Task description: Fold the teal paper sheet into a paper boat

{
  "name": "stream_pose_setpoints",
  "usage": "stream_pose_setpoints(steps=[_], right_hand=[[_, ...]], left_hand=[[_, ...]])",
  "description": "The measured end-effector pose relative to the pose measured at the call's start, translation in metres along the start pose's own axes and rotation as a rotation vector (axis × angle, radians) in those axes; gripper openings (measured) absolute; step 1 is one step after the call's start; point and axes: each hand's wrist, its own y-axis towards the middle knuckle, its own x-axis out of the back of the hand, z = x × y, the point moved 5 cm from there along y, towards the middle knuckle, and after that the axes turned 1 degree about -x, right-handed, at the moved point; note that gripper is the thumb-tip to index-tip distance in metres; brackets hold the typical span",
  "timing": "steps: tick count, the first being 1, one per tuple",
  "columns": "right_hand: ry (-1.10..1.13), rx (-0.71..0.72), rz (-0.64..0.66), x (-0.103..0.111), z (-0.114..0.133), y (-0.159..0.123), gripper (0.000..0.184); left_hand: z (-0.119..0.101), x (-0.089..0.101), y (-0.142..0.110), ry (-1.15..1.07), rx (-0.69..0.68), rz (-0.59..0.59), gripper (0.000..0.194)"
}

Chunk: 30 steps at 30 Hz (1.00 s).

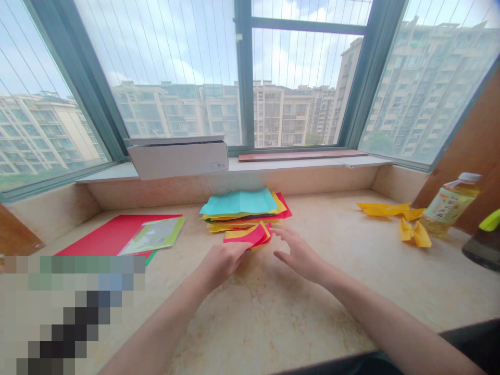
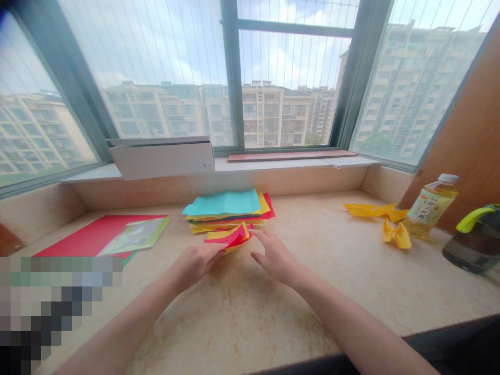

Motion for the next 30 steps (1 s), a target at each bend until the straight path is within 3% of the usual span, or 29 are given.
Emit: stream_pose_setpoints(steps=[2,7,12,14,16,19,21,23,25,30], right_hand=[[-0.081,0.057,-0.079,0.005,0.004,0.001,0.054],[-0.229,0.145,-0.202,0.021,0.01,0.004,0.013],[-0.141,0.287,-0.251,0.031,0.023,0.002,0.009],[-0.051,0.244,-0.353,0.038,0.024,0.002,0.017],[0.112,0.136,-0.432,0.045,0.021,0.003,0.043],[0.497,0.009,-0.279,0.042,0.018,0.009,0.081],[0.678,-0.037,-0.11,0.035,0.02,0.011,0.088],[0.739,-0.064,-0.038,0.03,0.022,0.012,0.087],[0.761,-0.07,-0.049,0.024,0.021,0.011,0.088],[0.884,-0.097,-0.189,0.011,0.018,0.006,0.102]], left_hand=[[-0.01,0.0,0.0,-0.022,-0.073,0.053,0.033],[-0.027,-0.001,0.002,-0.046,-0.146,0.144,0.035],[-0.011,-0.006,0.002,-0.064,0.014,0.072,0.027],[-0.001,-0.005,0.001,-0.175,0.122,-0.021,0.034],[0.007,-0.004,-0.001,-0.324,0.23,-0.118,0.034],[0.01,-0.007,-0.004,-0.585,0.348,-0.193,0.029],[0.008,-0.014,-0.004,-0.753,0.402,-0.145,0.031],[0.005,-0.021,-0.005,-0.883,0.469,-0.059,0.036],[0.004,-0.024,-0.004,-0.967,0.508,-0.032,0.043],[0.002,-0.022,0.004,-1.083,0.469,-0.189,0.054]])
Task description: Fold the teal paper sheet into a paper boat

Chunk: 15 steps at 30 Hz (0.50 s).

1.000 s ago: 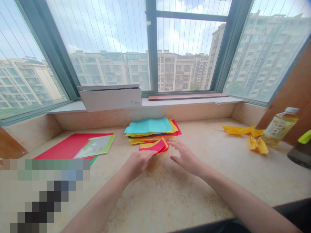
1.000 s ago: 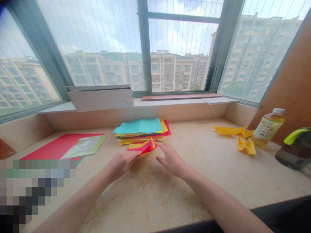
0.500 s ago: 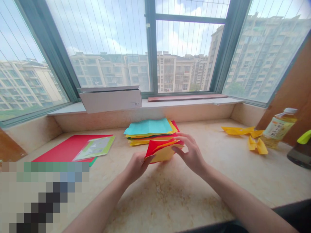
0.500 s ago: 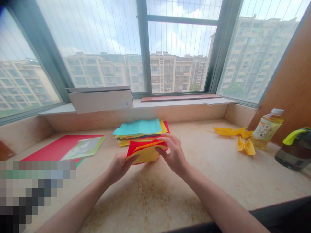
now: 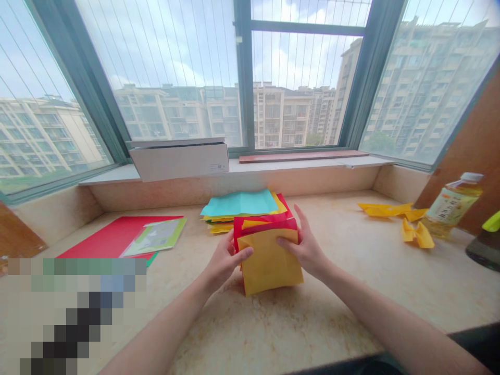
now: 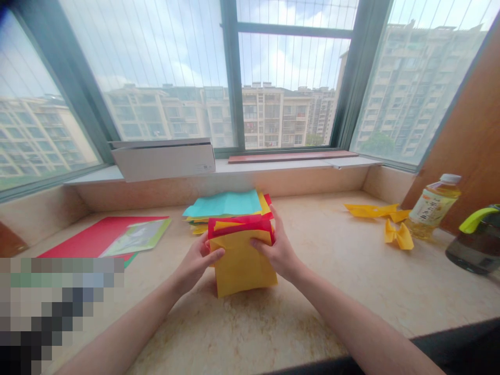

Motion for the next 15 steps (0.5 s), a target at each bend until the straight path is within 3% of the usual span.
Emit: stream_pose_setpoints(steps=[4,7,9,13,15], right_hand=[[0.029,0.003,-0.044,-0.005,-0.0005,-0.0039,0.111],[-0.041,0.025,-0.036,-0.0045,0.0023,-0.0015,0.108],[-0.089,0.018,0.007,-0.0045,0.0032,0.0011,0.099],[-0.114,0.011,0.082,-0.0049,0.0047,0.0036,0.077],[-0.131,0.006,0.103,-0.0048,0.0031,0.0032,0.066]], left_hand=[[-0.0032,-0.0055,0.0012,0.075,-0.119,-0.082,0.036],[-0.0044,-0.0041,0.0003,0.08,-0.171,-0.129,0.034],[-0.0039,-0.0019,-0.0006,0.104,-0.174,-0.131,0.043],[-0.0057,0.0032,-0.0027,0.255,-0.21,-0.157,0.082],[-0.0064,0.0045,-0.0027,0.321,-0.212,-0.167,0.087]])
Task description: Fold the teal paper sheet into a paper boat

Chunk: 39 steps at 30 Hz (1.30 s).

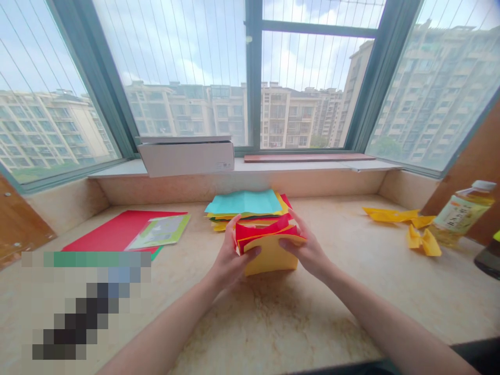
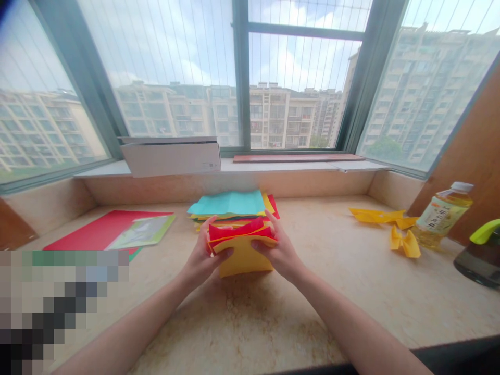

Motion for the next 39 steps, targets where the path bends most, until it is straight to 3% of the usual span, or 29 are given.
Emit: stream_pose_setpoints(steps=[4,7,16,22,26,31,39], right_hand=[[-0.026,-0.073,0.091,-0.004,-0.012,-0.002,0.045],[-0.004,-0.043,0.048,-0.002,-0.016,-0.002,0.042],[-0.068,-0.02,-0.092,0.002,-0.019,-0.004,0.032],[-0.059,-0.068,-0.159,0.003,-0.023,-0.007,0.032],[-0.047,-0.052,-0.224,0.006,-0.022,-0.01,0.03],[-0.073,-0.053,-0.298,0.012,-0.019,-0.012,0.028],[0.053,-0.104,-0.209,0.013,-0.014,-0.007,0.042]], left_hand=[[0.001,-0.004,0.001,0.069,-0.057,0.089,0.06],[0.006,-0.006,0.002,0.028,-0.05,0.119,0.043],[0.005,-0.007,0.0,-0.328,0.163,0.055,0.052],[-0.001,-0.005,0.002,-0.273,0.12,-0.109,0.038],[0.0,-0.008,-0.002,-0.335,0.167,-0.143,0.038],[0.001,-0.024,-0.01,-0.534,0.36,0.044,0.041],[-0.006,-0.025,-0.008,-0.358,0.252,0.174,0.043]])
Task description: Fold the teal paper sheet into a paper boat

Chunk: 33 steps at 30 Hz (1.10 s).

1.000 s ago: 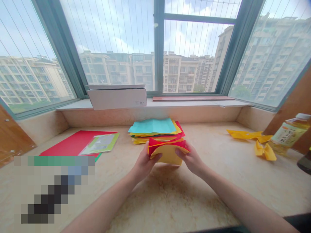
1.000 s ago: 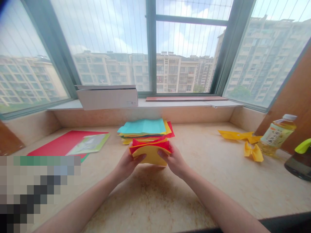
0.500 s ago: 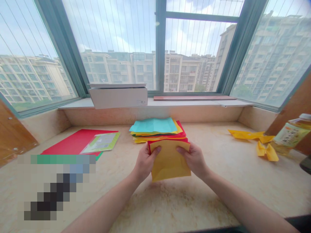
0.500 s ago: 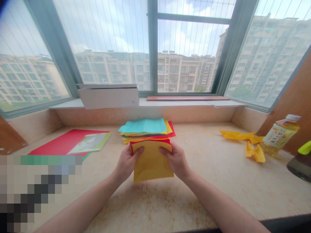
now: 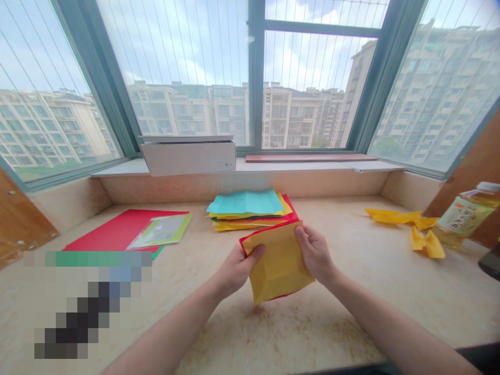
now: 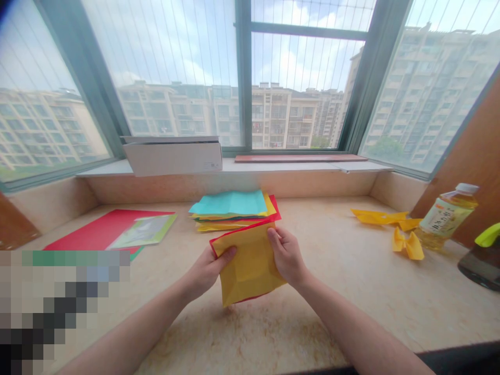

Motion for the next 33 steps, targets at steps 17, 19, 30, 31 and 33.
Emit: stream_pose_setpoints(steps=[17,19,30,31,33], right_hand=[[-0.038,-0.156,0.205,-0.012,-0.001,0.0,0.04],[-0.032,-0.131,0.125,-0.008,-0.003,0.002,0.043],[-0.408,-0.06,0.069,-0.005,0.002,-0.001,0.033],[-0.45,-0.014,0.042,-0.004,0.005,-0.001,0.032],[-0.48,0.046,0.035,-0.002,0.008,0.0,0.03]], left_hand=[[0.003,0.012,0.0,-0.189,0.024,-0.281,0.053],[0.005,0.005,-0.002,-0.22,0.109,-0.195,0.053],[0.012,0.003,-0.003,0.122,0.256,-0.082,0.043],[0.014,0.002,-0.003,0.114,0.267,-0.045,0.042],[0.015,0.0,-0.004,0.103,0.282,0.01,0.042]])
